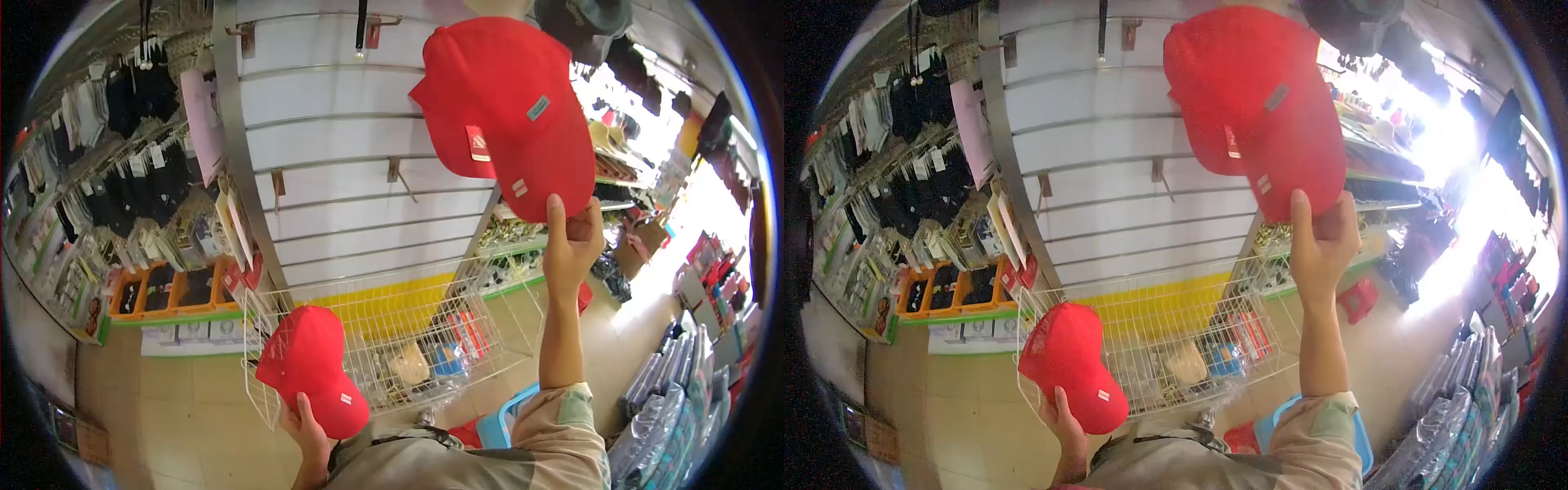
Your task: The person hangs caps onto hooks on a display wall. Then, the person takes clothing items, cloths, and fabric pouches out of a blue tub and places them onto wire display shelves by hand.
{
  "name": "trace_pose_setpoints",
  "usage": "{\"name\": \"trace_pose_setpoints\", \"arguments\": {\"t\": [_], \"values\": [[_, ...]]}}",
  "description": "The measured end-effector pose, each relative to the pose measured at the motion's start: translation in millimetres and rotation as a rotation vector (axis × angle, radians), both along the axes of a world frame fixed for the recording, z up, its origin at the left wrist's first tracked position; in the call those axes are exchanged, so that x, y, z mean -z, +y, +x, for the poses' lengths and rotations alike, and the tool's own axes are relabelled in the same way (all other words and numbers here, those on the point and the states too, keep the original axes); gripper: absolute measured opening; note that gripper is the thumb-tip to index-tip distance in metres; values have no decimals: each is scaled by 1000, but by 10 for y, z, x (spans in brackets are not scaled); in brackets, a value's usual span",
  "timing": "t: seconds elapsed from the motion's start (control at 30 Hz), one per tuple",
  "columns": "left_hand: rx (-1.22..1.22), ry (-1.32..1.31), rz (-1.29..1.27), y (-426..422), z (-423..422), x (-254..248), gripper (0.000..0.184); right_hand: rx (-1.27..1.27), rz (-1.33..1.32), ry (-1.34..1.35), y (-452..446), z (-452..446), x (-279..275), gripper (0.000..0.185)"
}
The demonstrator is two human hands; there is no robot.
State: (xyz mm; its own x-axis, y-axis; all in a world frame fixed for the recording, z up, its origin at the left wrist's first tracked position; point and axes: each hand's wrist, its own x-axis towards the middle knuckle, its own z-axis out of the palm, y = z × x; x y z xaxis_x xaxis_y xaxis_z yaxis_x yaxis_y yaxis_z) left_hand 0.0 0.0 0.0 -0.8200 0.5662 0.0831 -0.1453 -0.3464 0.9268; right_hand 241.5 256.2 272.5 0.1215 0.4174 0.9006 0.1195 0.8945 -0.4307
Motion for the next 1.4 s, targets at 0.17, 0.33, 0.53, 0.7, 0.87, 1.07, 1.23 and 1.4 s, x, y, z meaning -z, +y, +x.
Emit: {"name": "trace_pose_setpoints", "arguments": {"t": [0.17, 0.33, 0.53, 0.7, 0.87, 1.07, 1.23, 1.4], "values": [[-1, -21, -14, -69, -22, -126, 44, 148, 136, -60, 29, -83, -225, 13], [-31, -19, 37, -16, -23, -93, 37, 257, 195, -122, 139, -101, -367, 16], [-56, -55, 22, -34, -21, -87, 32, 227, 196, -132, 211, -138, -407, 19], [-60, -63, 33, -33, -25, -99, 30, 223, 190, -131, 266, -136, -396, 20], [-64, -49, 38, -33, -41, -37, 29, 223, 197, -121, 255, -152, -425, 20], [-48, -30, 24, -53, -39, -84, 29, 240, 204, -153, 253, -153, -472, 18], [-46, -21, 27, -60, -35, -80, 28, 230, 206, -139, 225, -146, -513, 17], [-41, 11, 5, -76, -47, -50, 29, 255, 230, -167, 224, -149, -530, 16]]}}
